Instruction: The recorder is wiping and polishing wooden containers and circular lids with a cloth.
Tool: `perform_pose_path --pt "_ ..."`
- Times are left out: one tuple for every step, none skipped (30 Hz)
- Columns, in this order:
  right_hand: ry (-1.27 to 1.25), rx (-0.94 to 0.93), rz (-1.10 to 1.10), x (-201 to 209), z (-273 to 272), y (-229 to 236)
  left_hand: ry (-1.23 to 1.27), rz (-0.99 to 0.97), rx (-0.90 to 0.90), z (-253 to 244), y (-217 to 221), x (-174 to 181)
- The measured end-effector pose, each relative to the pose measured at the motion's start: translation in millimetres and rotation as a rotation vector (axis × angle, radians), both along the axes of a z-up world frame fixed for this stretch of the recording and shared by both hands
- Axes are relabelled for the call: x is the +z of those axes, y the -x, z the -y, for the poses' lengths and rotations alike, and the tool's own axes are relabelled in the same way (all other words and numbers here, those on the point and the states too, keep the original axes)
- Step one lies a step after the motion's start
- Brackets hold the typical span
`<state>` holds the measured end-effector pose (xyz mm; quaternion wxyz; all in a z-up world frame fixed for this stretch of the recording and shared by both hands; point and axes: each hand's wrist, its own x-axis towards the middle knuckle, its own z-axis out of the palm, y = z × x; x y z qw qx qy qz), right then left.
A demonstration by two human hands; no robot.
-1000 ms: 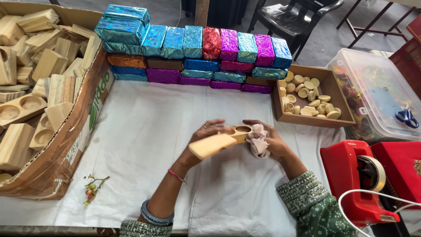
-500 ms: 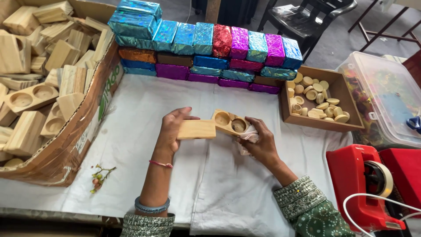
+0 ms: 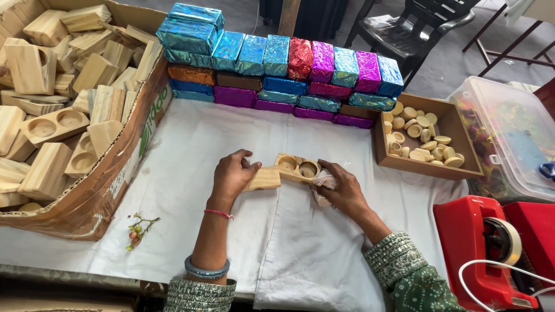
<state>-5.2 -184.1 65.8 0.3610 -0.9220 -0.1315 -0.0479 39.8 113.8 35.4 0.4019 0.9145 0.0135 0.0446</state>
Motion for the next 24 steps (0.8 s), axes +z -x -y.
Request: perform_pose_path --pt "0.002 -0.003 0.001 1 0 0 0.002 0.001 -0.003 3 3 7" --pt "0.024 -0.025 -0.01 0 0 1 -0.042 -0.006 -0.027 5 6 13" --pt "0.046 -0.047 -0.02 0 0 1 -0.085 -0.012 -0.051 8 10 20" --pt "0.044 -0.05 -0.019 3 1 2 -0.087 -0.011 -0.054 9 12 24" --pt "0.077 -0.079 -0.051 6 2 2 -0.11 -0.028 -0.052 11 14 29" --pt "0.108 -0.109 -0.082 9 4 3 -0.134 -0.045 -0.052 13 16 35" --pt "0.105 -0.115 -0.081 8 9 3 -0.137 -0.043 -0.057 11 16 31" --pt "0.138 -0.125 -0.093 8 14 2 -0.153 0.005 -0.038 11 15 28" --pt "0.171 -0.135 -0.105 8 20 1 -0.169 0.054 -0.019 10 13 25" --pt "0.17 -0.141 -0.101 5 22 -1 -0.17 0.058 -0.024 10 14 25" --pt "0.2 -0.121 -0.063 3 25 -4 -0.167 0.118 -0.009 10 13 24" --pt "0.227 -0.111 -0.03 -1 30 -5 -0.166 0.176 -0.003 12 13 24" --pt "0.223 -0.126 -0.03 -5 28 -5 -0.169 0.179 -0.018 13 15 24" --pt "0.237 -0.114 0.031 -9 28 -6 -0.141 0.267 -0.019 16 15 25" --pt "0.253 -0.102 0.091 -12 29 -7 -0.112 0.354 -0.02 19 16 25" --pt "0.248 -0.123 0.093 -14 29 -6 -0.114 0.36 -0.04 24 18 29" --pt "0.247 -0.114 0.126 -16 29 -6 -0.073 0.405 -0.059 29 21 32" --pt "0.245 -0.104 0.159 -19 28 -6 -0.032 0.449 -0.078 33 24 36" --pt "0.24 -0.123 0.162 -20 30 -7 -0.034 0.455 -0.096 40 22 41" --pt "0.223 -0.11 0.168 -22 31 -7 -0.089 0.463 -0.146 47 21 46" --pt "0.205 -0.096 0.175 -24 31 -8 -0.143 0.471 -0.196 53 21 51" --pt "0.202 -0.107 0.175 -24 32 -10 -0.145 0.473 -0.207 67 17 62" --pt "0.19 -0.102 0.165 -23 32 -11 -0.159 0.507 -0.291 81 13 73" --pt "0.177 -0.096 0.153 -24 32 -12 -0.175 0.538 -0.374 93 10 83"
